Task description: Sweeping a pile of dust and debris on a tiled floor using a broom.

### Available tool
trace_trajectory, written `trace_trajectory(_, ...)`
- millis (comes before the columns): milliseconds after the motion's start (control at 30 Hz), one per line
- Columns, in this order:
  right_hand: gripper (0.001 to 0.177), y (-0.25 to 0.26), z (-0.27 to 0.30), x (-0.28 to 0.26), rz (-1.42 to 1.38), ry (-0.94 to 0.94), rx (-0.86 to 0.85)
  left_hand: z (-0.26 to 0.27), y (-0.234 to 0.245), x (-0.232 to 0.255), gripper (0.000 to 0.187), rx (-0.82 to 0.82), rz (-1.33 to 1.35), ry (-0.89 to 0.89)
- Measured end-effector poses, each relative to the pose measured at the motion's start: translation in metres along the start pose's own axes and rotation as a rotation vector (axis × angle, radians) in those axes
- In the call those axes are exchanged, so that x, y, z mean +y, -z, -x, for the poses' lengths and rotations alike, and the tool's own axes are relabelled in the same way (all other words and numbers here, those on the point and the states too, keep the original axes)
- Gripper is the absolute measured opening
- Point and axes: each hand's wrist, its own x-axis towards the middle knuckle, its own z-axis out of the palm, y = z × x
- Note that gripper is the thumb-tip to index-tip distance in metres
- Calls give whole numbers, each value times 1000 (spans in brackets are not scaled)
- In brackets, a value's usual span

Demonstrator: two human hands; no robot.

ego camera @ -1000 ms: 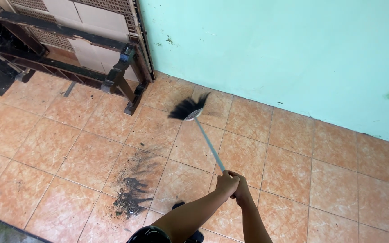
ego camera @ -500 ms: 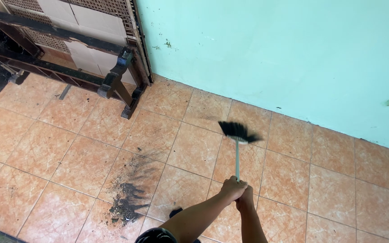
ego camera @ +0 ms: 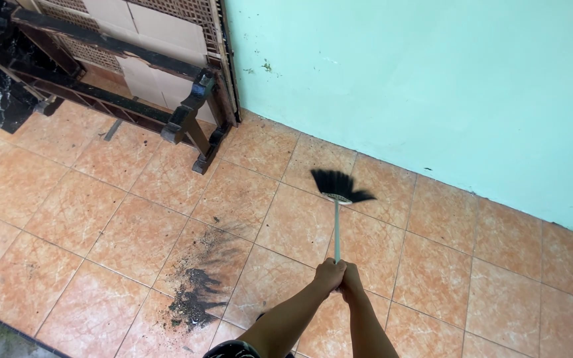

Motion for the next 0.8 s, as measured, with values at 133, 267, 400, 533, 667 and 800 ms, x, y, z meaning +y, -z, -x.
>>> trace_trajectory(133, 34, -21, 7, -7, 200, -12, -54, 3, 15, -2, 58, 46, 75, 32)
trace_trajectory(267, 36, -41, 42, -36, 400, -43, -153, 39, 28, 30, 61, 64, 171, 151)
trace_trajectory(400, 26, -44, 69, -57, 474, -61, -193, 50, 18, 39, 64, 101, 193, 192)
trace_trajectory(533, 28, -45, 97, -67, 500, -15, -222, 56, 2, 39, 76, 89, 154, 192)
trace_trajectory(667, 35, -16, 95, -50, 472, 8, -96, 71, -15, 38, 81, 86, 104, 209)
trace_trajectory(800, 39, -3, 95, -39, 314, 50, -112, 70, -23, 36, 82, 53, 25, 165)
